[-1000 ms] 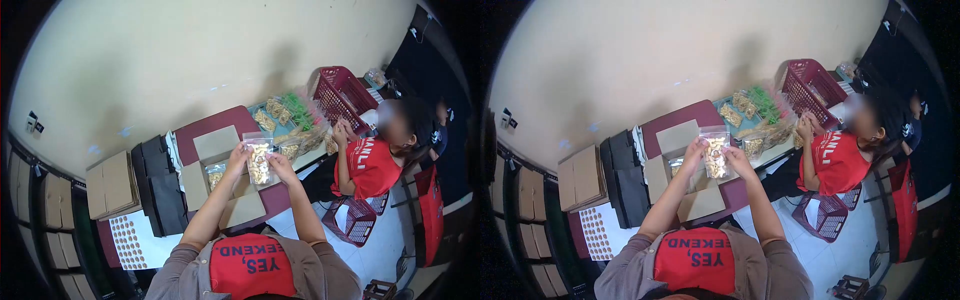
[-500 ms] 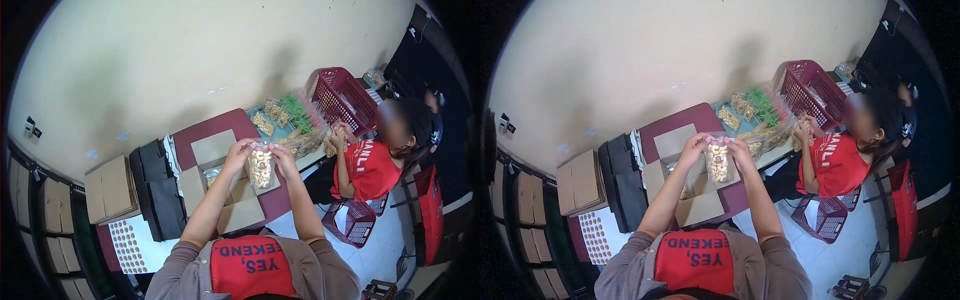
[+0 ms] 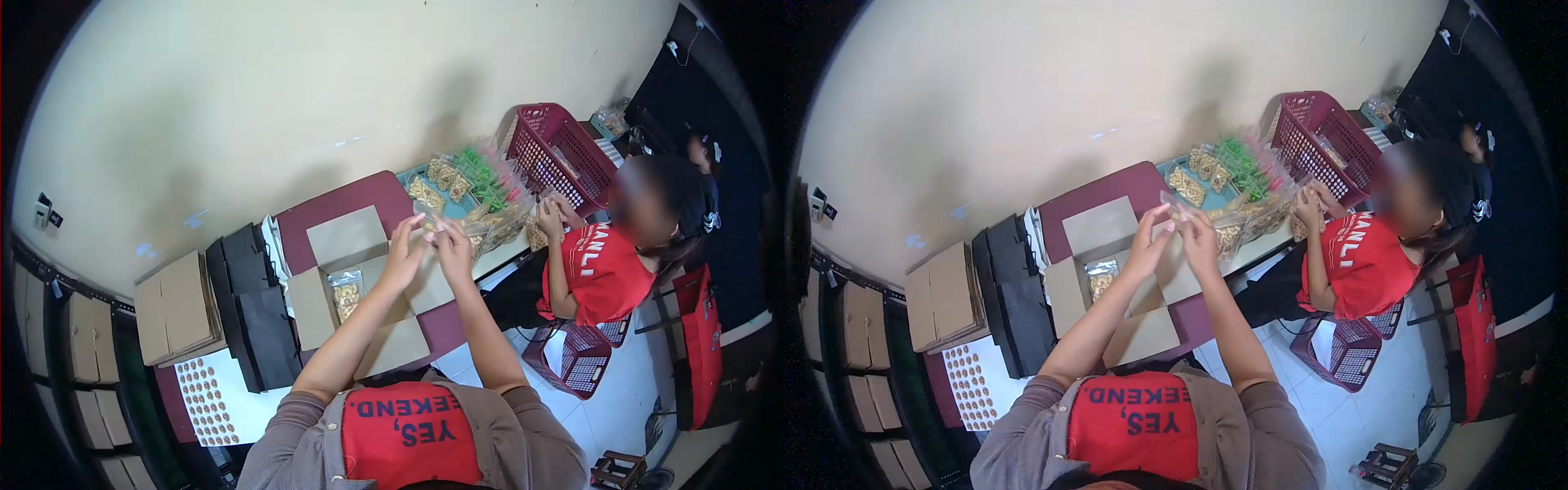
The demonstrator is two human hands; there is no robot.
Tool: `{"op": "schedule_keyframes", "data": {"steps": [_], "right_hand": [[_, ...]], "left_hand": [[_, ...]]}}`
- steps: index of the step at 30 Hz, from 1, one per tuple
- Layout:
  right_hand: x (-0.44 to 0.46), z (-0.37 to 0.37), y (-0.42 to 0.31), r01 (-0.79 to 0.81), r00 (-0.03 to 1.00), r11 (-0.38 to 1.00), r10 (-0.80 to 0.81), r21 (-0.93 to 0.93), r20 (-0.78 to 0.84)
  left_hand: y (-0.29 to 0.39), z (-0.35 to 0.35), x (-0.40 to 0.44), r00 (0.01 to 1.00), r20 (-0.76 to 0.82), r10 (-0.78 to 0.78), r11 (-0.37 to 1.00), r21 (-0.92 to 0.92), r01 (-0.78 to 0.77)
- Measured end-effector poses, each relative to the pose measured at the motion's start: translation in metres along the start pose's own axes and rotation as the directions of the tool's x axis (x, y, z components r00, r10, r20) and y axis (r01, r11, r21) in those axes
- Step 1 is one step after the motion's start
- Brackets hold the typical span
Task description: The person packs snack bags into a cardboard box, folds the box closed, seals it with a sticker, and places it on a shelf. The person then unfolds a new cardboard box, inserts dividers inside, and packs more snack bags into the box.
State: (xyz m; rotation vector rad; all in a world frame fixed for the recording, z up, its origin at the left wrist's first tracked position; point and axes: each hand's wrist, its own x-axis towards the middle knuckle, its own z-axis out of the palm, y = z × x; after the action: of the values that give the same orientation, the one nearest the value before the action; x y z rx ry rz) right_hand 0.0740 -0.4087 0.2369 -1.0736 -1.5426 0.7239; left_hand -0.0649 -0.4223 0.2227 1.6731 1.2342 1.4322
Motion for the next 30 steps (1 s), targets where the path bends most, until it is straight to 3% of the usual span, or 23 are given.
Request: {"op": "schedule_keyframes", "data": {"steps": [2, 4, 6, 8, 10, 11, 13, 14, 15, 18, 19, 22, 25, 27, 30], "right_hand": [[-0.001, 0.014, -0.006, 0.16, 0.987, 0.986, -0.158, 0.049, -0.038], [0.002, 0.02, -0.009, 0.13, 0.989, 0.988, -0.124, 0.085, -0.081], [0.005, 0.018, -0.015, 0.079, 0.995, 0.996, -0.076, 0.046, -0.066], [0.014, 0.018, -0.002, 0.178, 0.976, 0.984, -0.179, -0.021, -0.123], [0.022, 0.017, -0.008, 0.222, 0.955, 0.97, -0.237, -0.102, -0.179], [0.024, 0.02, -0.007, 0.109, 0.965, 0.993, -0.096, 0.04, -0.243], [0.025, 0.019, -0.019, -0.052, 0.965, 0.961, 0.119, 0.273, -0.236], [0.026, 0.018, -0.024, -0.129, 0.951, 0.915, 0.223, 0.383, -0.213], [0.029, 0.016, -0.005, -0.091, 0.979, 0.887, 0.163, 0.452, -0.125], [0.029, 0.005, -0.006, -0.364, 0.931, 0.747, 0.293, 0.557, 0.216], [0.03, 0.004, -0.009, -0.311, 0.949, 0.764, 0.214, 0.566, 0.233], [0.024, -0.001, -0.017, -0.398, 0.917, 0.758, 0.307, 0.517, 0.256], [0.02, -0.003, -0.007, -0.389, 0.912, 0.798, 0.264, 0.459, 0.315], [0.016, -0.003, -0.013, -0.356, 0.912, 0.846, 0.221, 0.398, 0.346], [0.016, -0.009, -0.007, -0.479, 0.851, 0.799, 0.323, 0.364, 0.413]], "left_hand": [[0.011, 0.008, 0.004, 0.999, -0.048, 0.016, 0.98, -0.195, -0.025], [0.016, 0.01, 0.012, 0.996, -0.091, -0.013, 0.956, -0.295, -0.015], [0.017, 0.008, 0.013, 0.989, -0.143, -0.039, 0.96, -0.278, -0.002], [0.015, 0.005, 0.018, 0.984, -0.169, -0.057, 0.958, -0.287, 0.006], [0.02, -0.001, 0.021, 0.972, -0.148, -0.181, 0.92, -0.374, 0.114], [0.023, -0.003, 0.02, 0.964, -0.133, -0.229, 0.903, -0.399, 0.159], [0.032, -0.007, 0.022, 0.969, -0.181, -0.168, 0.931, -0.353, 0.096], [0.032, -0.008, 0.023, 0.972, -0.158, -0.173, 0.913, -0.397, 0.098], [0.03, -0.009, 0.023, 0.975, -0.135, -0.178, 0.893, -0.439, 0.102], [0.023, -0.017, 0.024, 0.972, -0.009, -0.234, 0.871, -0.447, 0.205], [0.022, -0.021, 0.024, 0.964, 0.042, -0.262, 0.868, -0.426, 0.255], [0.022, -0.033, 0.023, 0.982, 0.098, -0.164, 0.933, -0.309, 0.187], [0.014, -0.043, 0.023, 0.99, 0.094, -0.104, 0.984, -0.135, 0.116], [0.021, -0.047, 0.018, 0.981, 0.084, -0.174, 0.961, -0.202, 0.188], [0.026, -0.055, 0.014, 0.955, 0.069, -0.289, 0.936, -0.188, 0.297]]}}
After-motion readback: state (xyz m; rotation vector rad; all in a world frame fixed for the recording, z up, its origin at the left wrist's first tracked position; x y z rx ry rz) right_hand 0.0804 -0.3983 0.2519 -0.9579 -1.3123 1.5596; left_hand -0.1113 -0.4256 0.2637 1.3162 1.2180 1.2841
